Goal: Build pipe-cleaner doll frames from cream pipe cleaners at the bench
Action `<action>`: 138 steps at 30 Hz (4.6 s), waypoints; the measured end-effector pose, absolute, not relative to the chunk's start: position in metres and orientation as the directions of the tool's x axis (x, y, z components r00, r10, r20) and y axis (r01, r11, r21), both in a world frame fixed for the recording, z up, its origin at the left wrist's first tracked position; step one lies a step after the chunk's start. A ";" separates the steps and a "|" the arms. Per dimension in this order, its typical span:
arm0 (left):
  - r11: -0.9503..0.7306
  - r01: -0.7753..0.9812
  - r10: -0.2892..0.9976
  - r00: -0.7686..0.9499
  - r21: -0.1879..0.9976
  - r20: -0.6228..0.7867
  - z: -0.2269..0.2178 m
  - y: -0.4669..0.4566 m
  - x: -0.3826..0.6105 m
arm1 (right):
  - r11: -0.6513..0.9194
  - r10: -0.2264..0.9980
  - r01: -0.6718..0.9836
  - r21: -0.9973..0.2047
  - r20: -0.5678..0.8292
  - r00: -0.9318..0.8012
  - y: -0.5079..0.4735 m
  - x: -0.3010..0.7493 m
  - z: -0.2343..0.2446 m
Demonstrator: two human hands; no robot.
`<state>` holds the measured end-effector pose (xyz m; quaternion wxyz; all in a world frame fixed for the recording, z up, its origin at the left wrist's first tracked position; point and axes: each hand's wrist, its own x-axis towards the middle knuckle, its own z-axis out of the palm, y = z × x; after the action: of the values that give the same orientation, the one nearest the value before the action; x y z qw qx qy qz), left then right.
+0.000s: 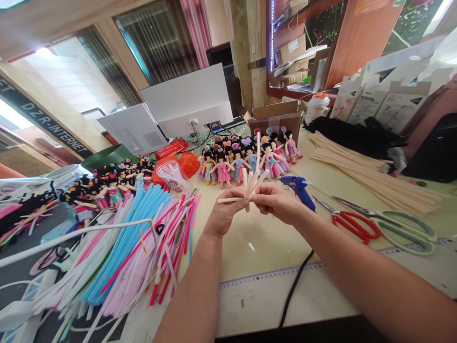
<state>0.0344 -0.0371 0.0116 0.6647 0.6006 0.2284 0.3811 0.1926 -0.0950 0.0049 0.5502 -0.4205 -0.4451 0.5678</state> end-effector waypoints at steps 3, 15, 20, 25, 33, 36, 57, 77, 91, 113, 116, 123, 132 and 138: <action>-0.061 -0.209 0.773 0.608 0.976 0.179 0.013 -0.038 0.035 | 0.033 0.999 -0.211 -0.977 0.034 -0.005 -0.093 0.193 0.002; 0.360 -0.065 0.758 0.602 0.931 -0.251 0.009 -0.045 0.044 | 0.449 0.792 0.520 -0.726 0.593 0.145 -0.101 0.188 0.010; 0.369 -0.124 0.756 0.617 0.921 -0.220 0.011 -0.045 0.042 | 0.473 0.775 0.539 -0.697 0.620 0.122 -0.099 0.187 0.003; 0.362 -0.154 0.763 0.616 0.919 -0.198 0.009 -0.042 0.043 | 0.466 0.784 0.524 -0.713 0.607 0.129 -0.096 0.187 0.000; 0.322 -0.208 0.806 0.571 0.924 -0.153 0.006 -0.041 0.045 | 0.401 0.795 0.541 -0.739 0.575 0.196 -0.093 0.187 -0.007; 0.273 -0.160 0.827 0.542 0.949 -0.147 0.003 -0.039 0.045 | 0.356 0.824 0.504 -0.787 0.519 0.228 -0.090 0.188 -0.011; -0.032 -0.148 0.900 0.426 0.988 0.093 0.007 -0.046 0.049 | 0.161 0.942 0.072 -0.984 0.175 0.287 -0.088 0.186 -0.001; -0.132 -0.142 0.860 0.476 0.981 0.185 0.006 -0.040 0.045 | 0.100 0.974 -0.053 -0.994 0.087 0.211 -0.091 0.183 0.004; -0.280 -0.041 0.814 0.519 0.959 0.260 0.008 -0.039 0.041 | 0.018 0.991 -0.329 -0.944 -0.027 0.131 -0.091 0.183 0.003; -0.391 0.145 0.826 0.491 0.909 0.277 0.014 -0.041 0.040 | -0.006 0.990 -0.115 -0.993 -0.022 0.137 -0.089 0.189 0.005; -0.394 0.131 0.821 0.495 0.910 0.285 0.020 -0.045 0.040 | -0.029 0.996 -0.147 -0.989 -0.041 0.077 -0.087 0.192 0.002; -0.412 0.107 0.810 0.497 0.905 0.310 0.020 -0.045 0.040 | -0.052 0.998 -0.290 -0.955 -0.055 0.001 -0.086 0.194 0.000; -0.392 0.178 0.873 0.383 0.903 0.303 0.014 -0.043 0.042 | 0.130 0.983 -0.122 -0.984 0.111 0.149 -0.085 0.187 0.000; -0.092 0.094 0.911 0.410 0.991 0.045 0.012 -0.044 0.046 | 0.284 0.898 0.180 -0.942 0.327 0.295 -0.086 0.187 0.000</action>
<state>0.0457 -0.0437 0.0119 0.5464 0.6373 0.3944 0.3738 0.1868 -0.0864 -0.0004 0.6126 -0.5217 -0.5166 0.2928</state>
